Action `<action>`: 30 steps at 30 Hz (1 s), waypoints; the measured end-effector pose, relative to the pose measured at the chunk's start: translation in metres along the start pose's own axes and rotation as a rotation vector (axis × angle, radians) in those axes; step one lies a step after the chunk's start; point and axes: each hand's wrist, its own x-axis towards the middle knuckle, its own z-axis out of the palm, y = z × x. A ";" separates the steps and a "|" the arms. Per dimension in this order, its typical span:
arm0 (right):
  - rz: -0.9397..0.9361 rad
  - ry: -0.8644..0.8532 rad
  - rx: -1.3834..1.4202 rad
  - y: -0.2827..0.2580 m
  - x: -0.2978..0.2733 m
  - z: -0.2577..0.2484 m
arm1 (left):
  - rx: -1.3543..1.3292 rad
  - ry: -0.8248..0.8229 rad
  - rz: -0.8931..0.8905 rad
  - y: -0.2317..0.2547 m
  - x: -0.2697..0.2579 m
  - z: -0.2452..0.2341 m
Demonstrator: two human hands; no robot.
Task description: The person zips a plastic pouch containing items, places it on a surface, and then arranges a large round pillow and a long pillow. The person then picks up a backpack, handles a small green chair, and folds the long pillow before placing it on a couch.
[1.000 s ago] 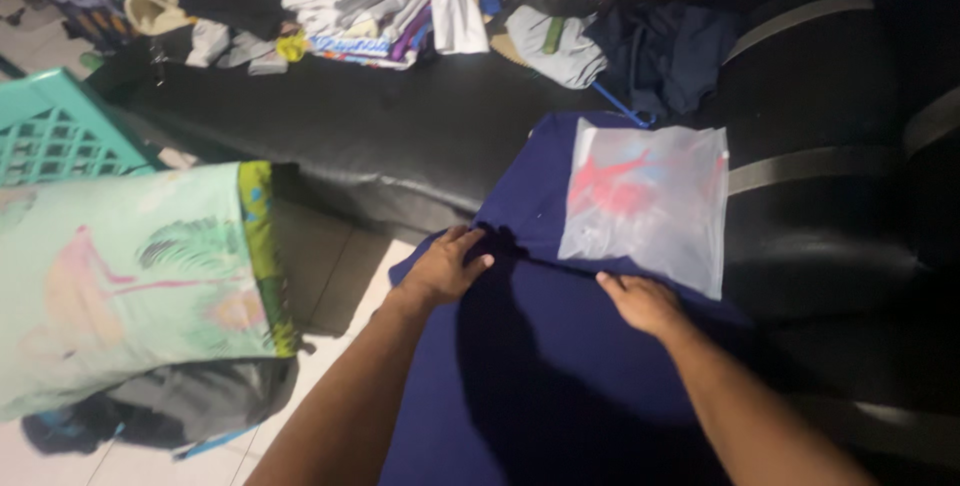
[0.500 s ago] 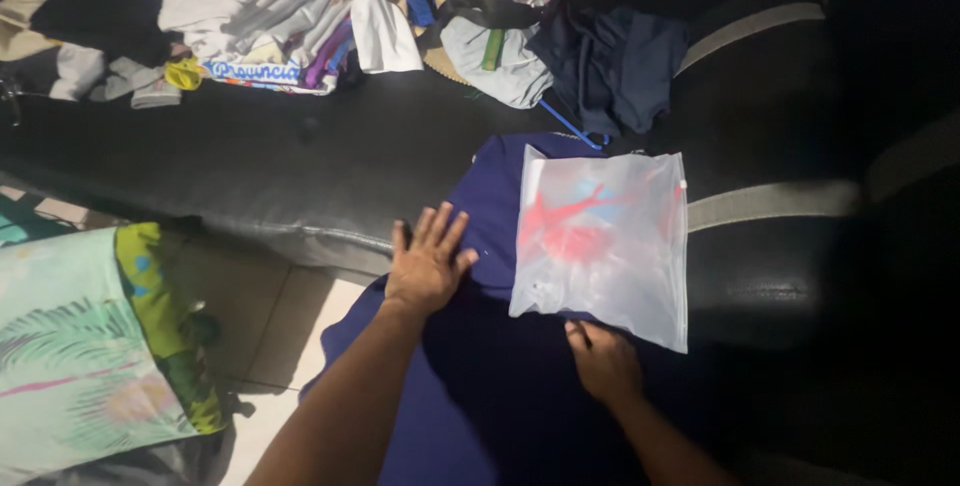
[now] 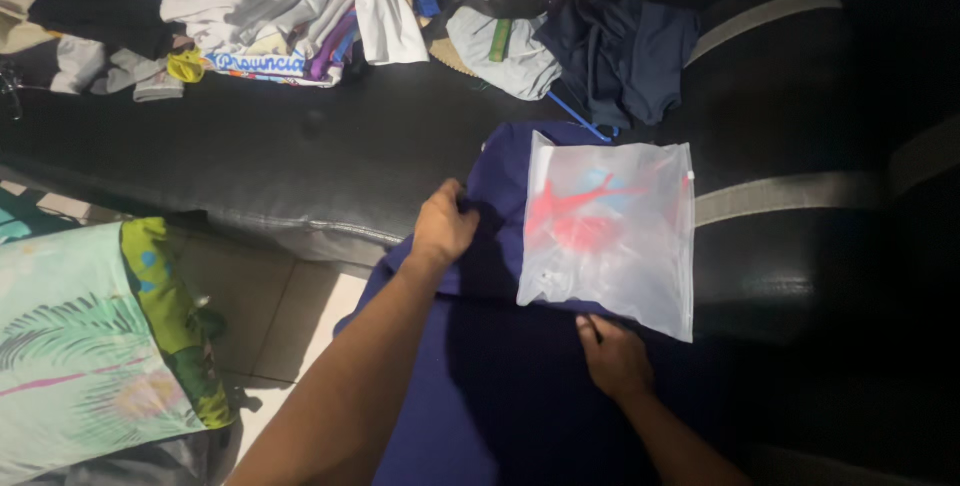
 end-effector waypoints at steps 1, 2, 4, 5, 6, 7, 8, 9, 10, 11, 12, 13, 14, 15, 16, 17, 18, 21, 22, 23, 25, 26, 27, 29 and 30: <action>0.009 0.008 0.014 0.003 0.000 -0.001 | -0.003 -0.004 0.005 -0.002 0.007 0.003; 0.012 0.013 0.011 0.004 0.001 -0.001 | -0.077 0.010 -0.012 -0.006 0.014 0.004; -0.082 0.103 -0.016 0.001 -0.001 0.002 | -0.147 0.019 -0.028 -0.017 0.020 0.002; -0.082 0.108 -0.016 -0.001 -0.003 0.001 | -0.468 -0.016 -0.082 -0.021 0.022 -0.002; -0.094 0.110 -0.059 -0.004 -0.004 -0.001 | -0.787 -0.053 -0.136 -0.026 0.023 -0.008; -0.110 0.113 -0.102 -0.008 -0.003 -0.004 | -0.790 -0.050 -0.130 -0.031 0.023 -0.015; -0.115 0.117 -0.102 -0.013 -0.001 -0.009 | -0.886 -0.056 -0.118 -0.037 0.021 -0.025; -0.090 0.071 -0.133 -0.019 -0.002 -0.014 | -0.979 -0.063 -0.112 -0.043 0.015 -0.032; -0.066 0.026 -0.165 -0.026 -0.004 -0.021 | -0.979 -0.059 -0.112 -0.047 0.008 -0.037; -0.071 0.024 -0.160 -0.032 -0.005 -0.027 | -0.536 -0.060 -0.035 -0.051 0.003 -0.044; -0.151 0.074 -0.195 -0.036 -0.007 -0.036 | -0.093 -0.059 0.037 -0.056 -0.002 -0.050; -0.236 0.130 -0.232 -0.038 -0.003 -0.043 | -0.092 -0.049 0.040 -0.061 -0.006 -0.050; -0.245 0.135 -0.229 -0.042 0.005 -0.044 | -0.051 -0.162 -0.016 -0.069 -0.012 -0.046; -0.192 0.195 -0.358 -0.042 0.015 -0.044 | -0.017 -0.277 -0.074 -0.078 -0.017 -0.038; -0.139 0.256 -0.486 -0.037 0.026 -0.045 | -0.022 -0.270 -0.074 -0.086 -0.016 -0.030; -0.142 0.250 -0.483 -0.029 0.038 -0.043 | -0.092 -0.197 0.001 -0.095 -0.016 -0.021; -0.124 0.182 -0.459 -0.019 0.056 -0.043 | -0.162 -0.122 0.076 -0.104 -0.014 -0.015; 0.002 -0.149 -0.440 0.007 0.110 -0.019 | -0.196 -0.099 0.069 -0.119 -0.012 -0.004; -0.001 -0.235 -0.460 0.017 0.122 -0.008 | -0.190 -0.091 0.063 -0.117 -0.009 -0.002; -0.006 -0.270 -0.468 0.024 0.132 0.001 | -0.292 -0.134 -0.090 -0.113 -0.006 0.002; 0.103 -0.287 -0.354 0.028 0.138 0.014 | -0.392 -0.176 -0.245 -0.103 -0.001 -0.001; 0.102 -0.291 -0.352 0.025 0.138 0.018 | -0.357 -0.207 -0.288 -0.097 0.002 -0.005; 0.131 -0.303 -0.397 0.024 0.134 0.018 | -0.327 -0.242 -0.333 -0.088 0.002 -0.005; 0.161 -0.314 -0.440 0.016 0.131 0.018 | -0.270 -0.317 -0.329 -0.072 -0.001 -0.004; 0.171 -0.315 -0.470 0.012 0.130 0.019 | -0.209 -0.387 -0.320 -0.067 0.002 -0.003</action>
